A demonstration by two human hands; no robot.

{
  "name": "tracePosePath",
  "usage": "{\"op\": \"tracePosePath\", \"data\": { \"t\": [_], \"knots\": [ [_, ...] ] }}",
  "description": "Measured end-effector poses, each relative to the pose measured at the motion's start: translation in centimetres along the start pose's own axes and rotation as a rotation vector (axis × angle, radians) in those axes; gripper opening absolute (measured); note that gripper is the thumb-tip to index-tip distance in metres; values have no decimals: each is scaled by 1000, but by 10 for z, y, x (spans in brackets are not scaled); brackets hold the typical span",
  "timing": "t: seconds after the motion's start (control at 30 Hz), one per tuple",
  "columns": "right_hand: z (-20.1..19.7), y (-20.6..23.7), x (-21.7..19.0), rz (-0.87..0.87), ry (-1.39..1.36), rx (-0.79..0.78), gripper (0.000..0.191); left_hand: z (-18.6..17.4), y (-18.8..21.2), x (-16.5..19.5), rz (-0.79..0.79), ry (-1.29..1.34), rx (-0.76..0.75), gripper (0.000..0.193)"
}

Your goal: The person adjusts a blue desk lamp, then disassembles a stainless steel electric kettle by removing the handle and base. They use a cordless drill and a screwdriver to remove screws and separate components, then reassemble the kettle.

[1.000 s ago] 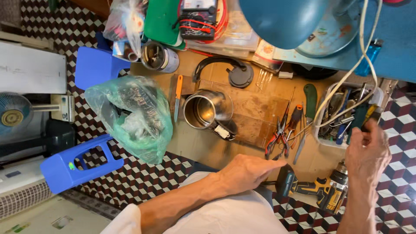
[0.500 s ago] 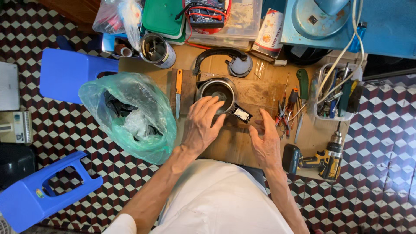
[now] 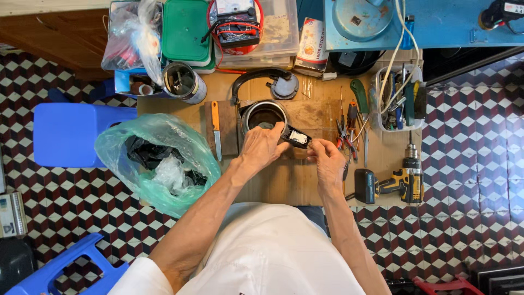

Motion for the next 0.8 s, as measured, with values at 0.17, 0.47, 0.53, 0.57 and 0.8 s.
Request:
{"op": "tracePosePath", "data": {
  "t": [0.17, 0.47, 0.53, 0.57, 0.8],
  "knots": [
    [5, 5, -5, -75, 41, -10, 29, -6, 2, -3, 29, 79, 37, 23],
    [42, 19, -41, -217, 260, -272, 49, -45, 7, -32, -242, 404, -9, 23],
    [49, 21, -47, -241, 285, -264, 50, -50, 8, -32, -258, 416, 6, 23],
    [50, 23, -49, -229, 296, -261, 50, -51, 8, -31, -266, 422, 11, 24],
    [45, 23, -52, -207, 334, -250, 52, -51, 8, -22, -307, 362, -55, 25]
  ]
}}
Point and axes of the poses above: each hand's wrist, its own y-axis away from the middle knuckle, its own z-axis out of the palm, x = y × z, the point moved 2 cm from there along -y, towards the middle knuckle, and after that the axes turned 10 degrees about -y, right-handed, at the moved point
